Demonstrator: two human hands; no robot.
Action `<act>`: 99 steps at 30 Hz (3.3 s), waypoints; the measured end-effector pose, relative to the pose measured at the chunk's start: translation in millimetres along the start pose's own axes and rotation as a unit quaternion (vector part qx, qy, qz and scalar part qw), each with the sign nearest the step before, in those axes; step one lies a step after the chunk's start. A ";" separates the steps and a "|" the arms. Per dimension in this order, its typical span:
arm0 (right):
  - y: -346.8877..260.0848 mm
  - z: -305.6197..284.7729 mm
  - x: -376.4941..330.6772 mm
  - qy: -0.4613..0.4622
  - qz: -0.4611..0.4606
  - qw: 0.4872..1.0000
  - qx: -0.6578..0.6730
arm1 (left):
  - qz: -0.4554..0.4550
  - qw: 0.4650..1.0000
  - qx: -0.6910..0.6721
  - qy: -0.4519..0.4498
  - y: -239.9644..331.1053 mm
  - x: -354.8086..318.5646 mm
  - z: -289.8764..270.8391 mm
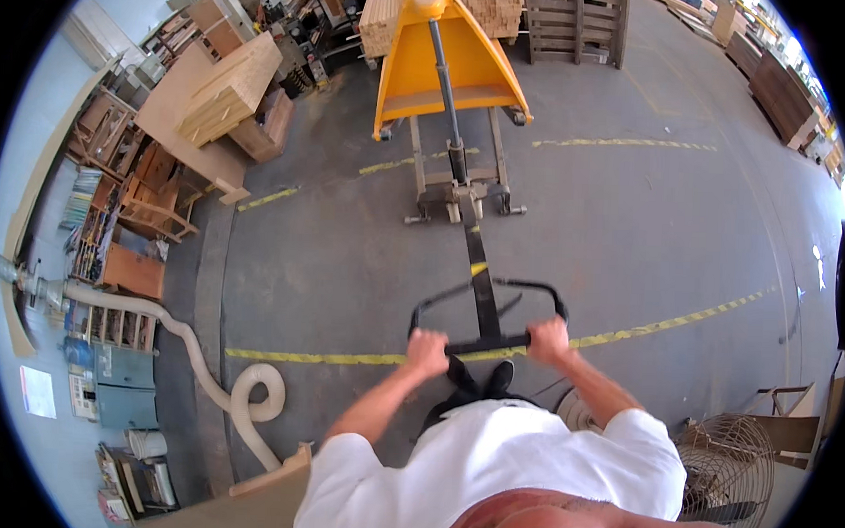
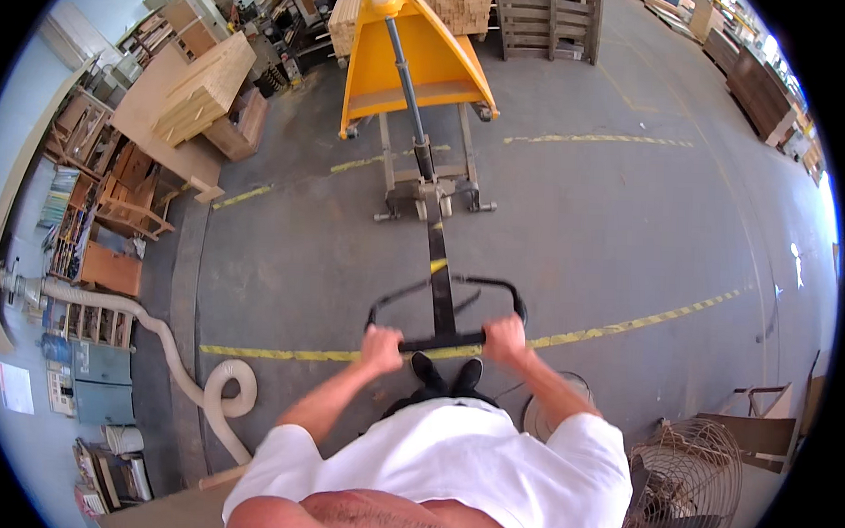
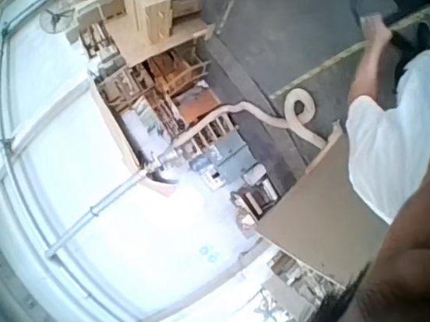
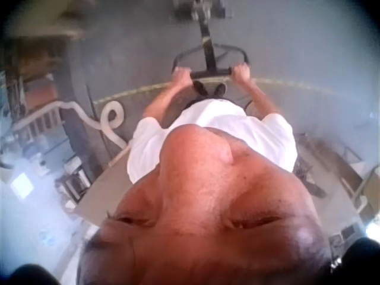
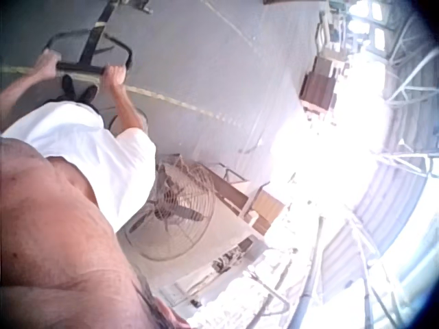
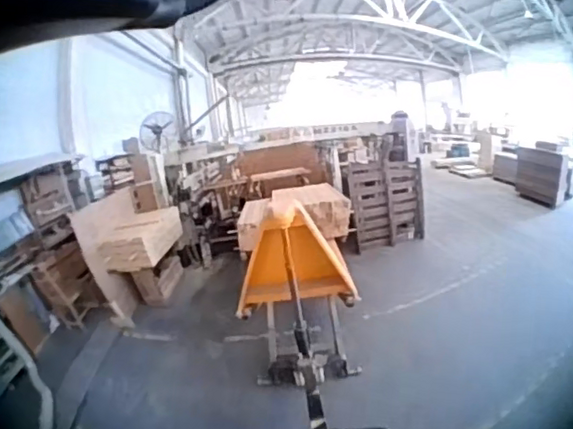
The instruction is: The person uses a yellow manual pallet jack to transport a stack of curved wooden chair parts across a workshop floor. After positioning the pallet, the person removes two curved wooden pieces and places them onto a nearby stack of similar parts.
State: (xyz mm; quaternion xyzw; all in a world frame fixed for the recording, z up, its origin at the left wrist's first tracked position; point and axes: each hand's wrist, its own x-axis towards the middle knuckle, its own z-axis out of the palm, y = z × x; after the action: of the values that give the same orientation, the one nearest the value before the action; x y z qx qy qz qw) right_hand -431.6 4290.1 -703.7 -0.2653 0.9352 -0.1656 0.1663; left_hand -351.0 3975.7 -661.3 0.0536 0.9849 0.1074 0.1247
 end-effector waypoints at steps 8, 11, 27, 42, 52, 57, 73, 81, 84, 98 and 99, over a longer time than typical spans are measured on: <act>-27.6 -205.7 117.5 0.299 -0.033 0.953 0.032 | -0.018 0.968 0.008 0.251 7.1 112.4 -205.4; -15.4 -74.3 44.1 0.284 -0.032 0.958 -0.013 | -0.017 0.972 -0.004 0.233 4.2 40.7 -82.8; -37.5 -160.0 84.2 0.341 -0.055 0.937 0.058 | -0.003 0.961 0.026 0.276 3.7 79.8 -155.3; -34.0 -218.4 125.0 0.238 -0.033 0.971 -0.005 | 0.004 0.959 0.023 0.282 -5.9 108.5 -200.0; -5.9 16.2 -11.5 -0.066 0.010 0.997 -0.030 | 0.015 0.997 0.034 -0.062 -2.6 -17.1 18.2; -20.0 -172.8 89.1 0.176 -0.034 0.984 -0.001 | 0.013 0.989 0.032 0.141 0.9 77.8 -174.8; -13.1 -145.8 69.1 0.151 -0.031 0.987 -0.034 | -0.007 0.993 0.055 0.105 13.5 59.5 -156.3; -28.3 -40.3 13.2 0.168 0.023 0.985 0.006 | -0.051 0.983 0.036 0.171 -0.6 2.1 -34.3; -7.6 74.5 -30.6 0.081 0.023 0.996 -0.037 | -0.017 0.994 0.026 0.100 6.5 -43.2 57.0; -21.4 -42.6 19.5 0.255 -0.023 0.967 -0.005 | 0.008 0.968 0.006 0.250 3.6 10.2 -48.4; -21.5 2.7 -10.8 0.212 -0.006 0.977 0.008 | -0.013 0.976 0.004 0.219 10.8 -17.5 -2.5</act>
State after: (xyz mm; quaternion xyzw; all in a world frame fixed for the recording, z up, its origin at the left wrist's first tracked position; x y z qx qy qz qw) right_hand -412.4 4278.2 -695.2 -0.2288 0.9462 -0.2263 -0.0344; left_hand -333.9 3983.4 -652.4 0.0166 0.9893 0.1115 -0.0930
